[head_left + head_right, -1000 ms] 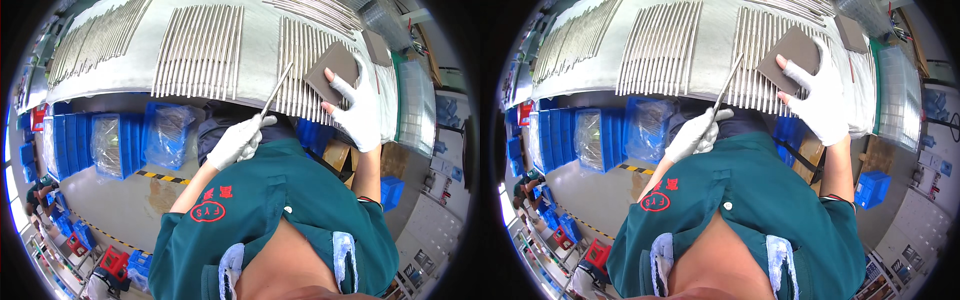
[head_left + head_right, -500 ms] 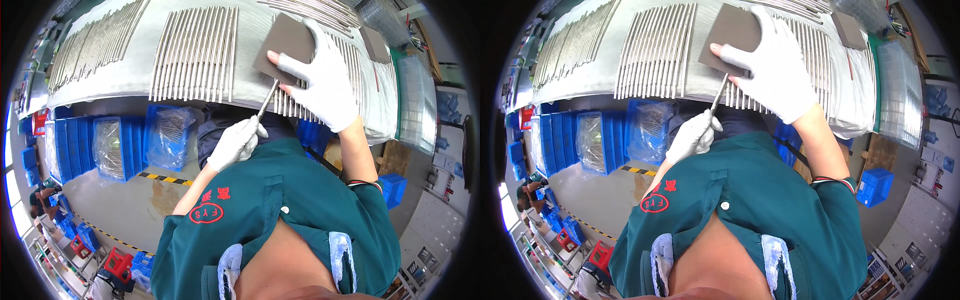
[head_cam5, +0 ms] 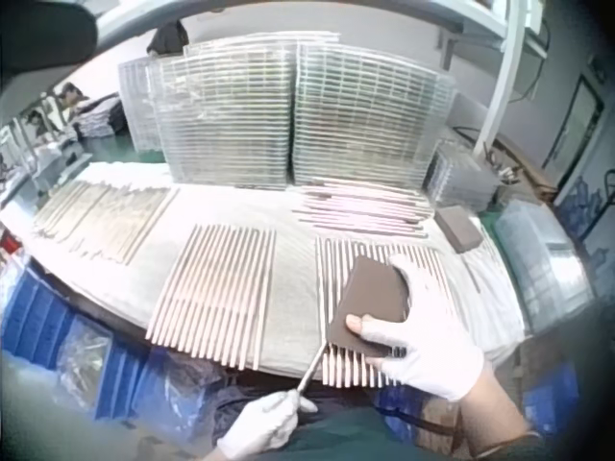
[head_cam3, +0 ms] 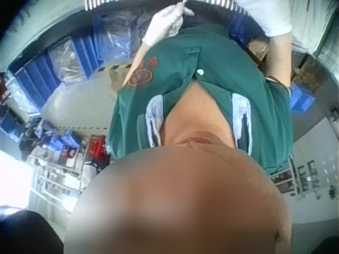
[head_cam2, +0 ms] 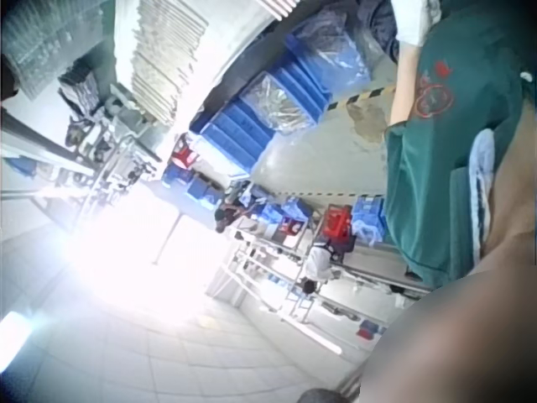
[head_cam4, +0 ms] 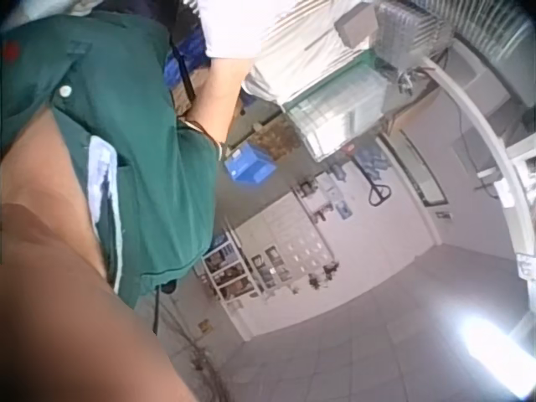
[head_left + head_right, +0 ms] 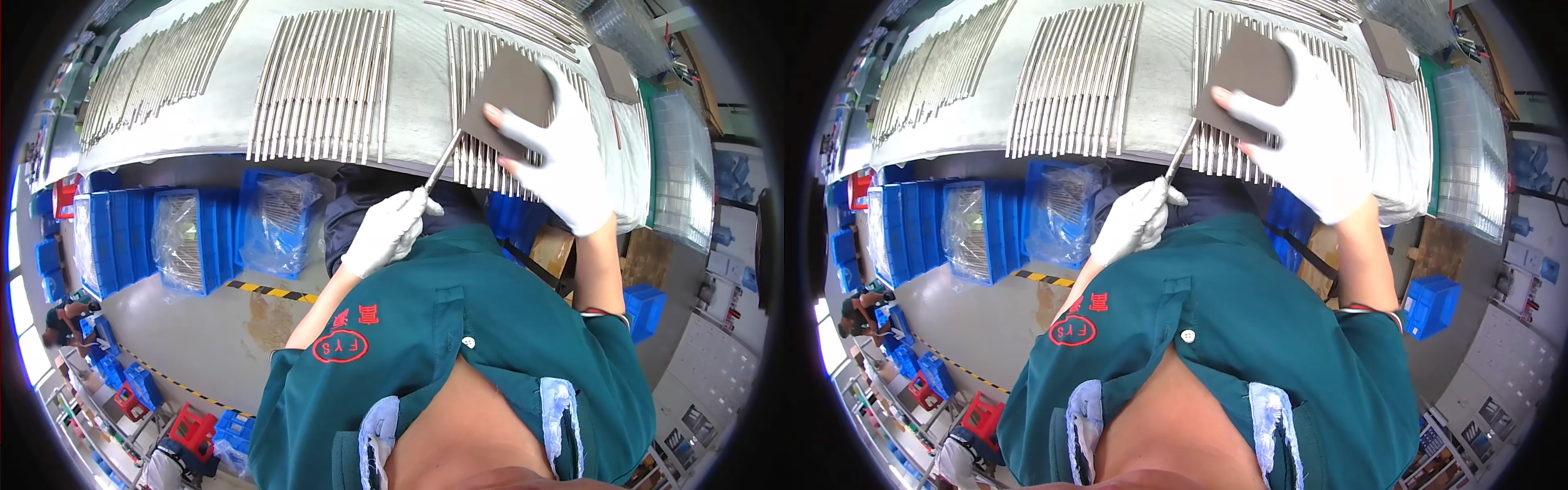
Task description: Manually polishing the ends of metal rods using a sanding block at a factory workbench.
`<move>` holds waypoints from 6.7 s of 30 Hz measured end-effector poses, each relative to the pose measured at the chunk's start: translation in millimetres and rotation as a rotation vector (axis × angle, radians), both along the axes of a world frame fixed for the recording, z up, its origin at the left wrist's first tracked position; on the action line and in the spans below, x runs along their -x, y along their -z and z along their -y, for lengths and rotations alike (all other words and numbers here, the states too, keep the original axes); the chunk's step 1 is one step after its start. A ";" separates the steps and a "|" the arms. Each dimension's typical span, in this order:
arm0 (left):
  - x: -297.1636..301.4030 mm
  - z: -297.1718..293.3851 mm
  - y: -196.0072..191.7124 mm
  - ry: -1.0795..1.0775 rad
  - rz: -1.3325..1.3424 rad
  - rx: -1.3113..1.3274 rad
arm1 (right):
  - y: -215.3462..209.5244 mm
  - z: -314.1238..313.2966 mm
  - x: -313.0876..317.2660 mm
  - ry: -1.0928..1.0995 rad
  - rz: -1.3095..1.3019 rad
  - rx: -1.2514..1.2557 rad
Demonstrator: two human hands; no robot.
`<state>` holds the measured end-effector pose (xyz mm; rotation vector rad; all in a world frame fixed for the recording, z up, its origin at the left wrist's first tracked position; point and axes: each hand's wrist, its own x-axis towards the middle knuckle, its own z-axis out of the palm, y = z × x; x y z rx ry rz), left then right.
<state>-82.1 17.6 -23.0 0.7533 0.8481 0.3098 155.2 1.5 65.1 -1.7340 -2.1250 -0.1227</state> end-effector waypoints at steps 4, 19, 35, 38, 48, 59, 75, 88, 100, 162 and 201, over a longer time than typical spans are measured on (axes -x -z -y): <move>-1.5 1.6 -5.0 -0.010 -0.058 -0.063 | -4.0 21.0 -10.7 0.107 -0.058 0.056; -2.9 7.4 1.6 -0.127 -0.168 -0.251 | -4.1 21.7 -4.4 0.037 0.085 0.007; -3.8 6.0 -3.0 -0.091 -0.259 -0.251 | -0.2 7.6 8.1 -0.004 -0.014 -0.051; -2.0 7.2 4.2 -0.119 -0.209 -0.342 | -1.9 -10.0 21.5 0.002 0.022 -0.093; -1.4 8.7 9.1 -0.117 -0.254 -0.402 | -4.0 -7.2 14.6 0.054 -0.006 -0.072; -1.1 5.5 3.6 -0.188 -0.214 -0.366 | -1.0 37.3 -22.0 0.127 -0.087 0.021; 2.3 4.1 2.3 -0.152 -0.264 -0.384 | 4.2 32.9 -23.4 0.082 -0.084 0.034; -5.8 -42.0 -87.7 0.116 -0.420 -0.479 | 7.9 -16.3 -113.9 0.269 -0.746 -0.591; -54.0 -83.6 -76.3 0.399 -1.165 -1.332 | 35.3 0.4 -130.0 0.424 -0.756 -0.738; 38.5 -99.9 -53.6 0.423 -0.868 -1.736 | 47.2 -10.8 -136.1 0.459 -0.789 -0.581; -4.0 -106.2 -55.2 0.474 -0.752 -1.732 | 53.5 -11.0 -148.5 0.444 -0.715 -0.565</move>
